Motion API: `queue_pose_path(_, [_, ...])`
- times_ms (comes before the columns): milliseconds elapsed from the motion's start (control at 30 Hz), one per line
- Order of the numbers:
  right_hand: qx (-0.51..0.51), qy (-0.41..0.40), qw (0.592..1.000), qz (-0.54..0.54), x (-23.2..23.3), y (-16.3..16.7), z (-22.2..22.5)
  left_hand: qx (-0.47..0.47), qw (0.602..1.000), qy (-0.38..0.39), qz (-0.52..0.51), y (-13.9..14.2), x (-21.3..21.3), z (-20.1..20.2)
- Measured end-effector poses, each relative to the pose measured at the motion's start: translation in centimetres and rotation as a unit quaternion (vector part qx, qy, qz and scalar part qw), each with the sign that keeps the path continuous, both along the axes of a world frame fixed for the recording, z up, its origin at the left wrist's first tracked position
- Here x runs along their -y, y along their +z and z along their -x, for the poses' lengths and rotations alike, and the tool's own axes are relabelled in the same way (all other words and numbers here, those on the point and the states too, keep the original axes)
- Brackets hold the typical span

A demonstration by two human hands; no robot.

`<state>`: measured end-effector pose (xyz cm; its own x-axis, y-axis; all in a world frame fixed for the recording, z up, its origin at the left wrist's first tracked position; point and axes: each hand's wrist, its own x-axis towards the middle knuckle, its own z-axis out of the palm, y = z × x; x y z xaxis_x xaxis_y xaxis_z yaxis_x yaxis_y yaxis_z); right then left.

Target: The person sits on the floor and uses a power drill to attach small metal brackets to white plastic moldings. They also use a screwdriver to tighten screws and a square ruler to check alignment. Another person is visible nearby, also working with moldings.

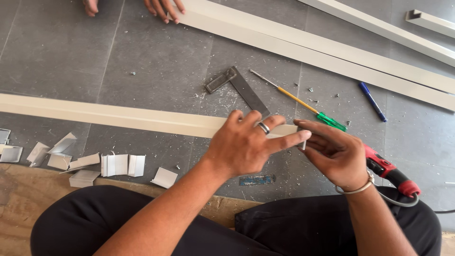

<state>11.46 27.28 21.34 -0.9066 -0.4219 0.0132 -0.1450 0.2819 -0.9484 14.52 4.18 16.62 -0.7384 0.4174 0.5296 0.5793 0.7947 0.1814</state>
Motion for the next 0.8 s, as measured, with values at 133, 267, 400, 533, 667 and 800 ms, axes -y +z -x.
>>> queue_pose_path(133, [0.023, -0.012, 1.000, 0.009, 0.1, -0.2, -0.1, 0.008, 1.000, 0.012, -0.005, 0.4, 0.2, -0.2])
queue_pose_path(267, [0.021, -0.018, 1.000, 0.010, 0.3, -0.4, -0.1, 0.022, 0.999, 0.008, -0.028, 0.4, 0.2, -0.2])
queue_pose_path(400, [0.024, -0.017, 1.000, 0.009, 0.4, -0.4, -0.1, 0.019, 0.999, 0.009, -0.042, 0.2, 0.1, -0.3])
queue_pose_path(533, [0.020, -0.006, 0.999, 0.026, 0.2, 0.1, -0.2, -0.003, 1.000, 0.001, -0.012, 0.5, 0.0, -0.1])
queue_pose_path(667, [0.036, -0.002, 0.999, 0.035, -0.4, 1.0, -0.2, -0.016, 1.000, -0.008, -0.010, 1.4, -0.1, 0.0])
queue_pose_path(800, [0.021, 0.008, 0.999, 0.034, -0.7, 2.0, -0.2, -0.010, 1.000, -0.012, 0.000, 3.0, 0.0, -0.3])
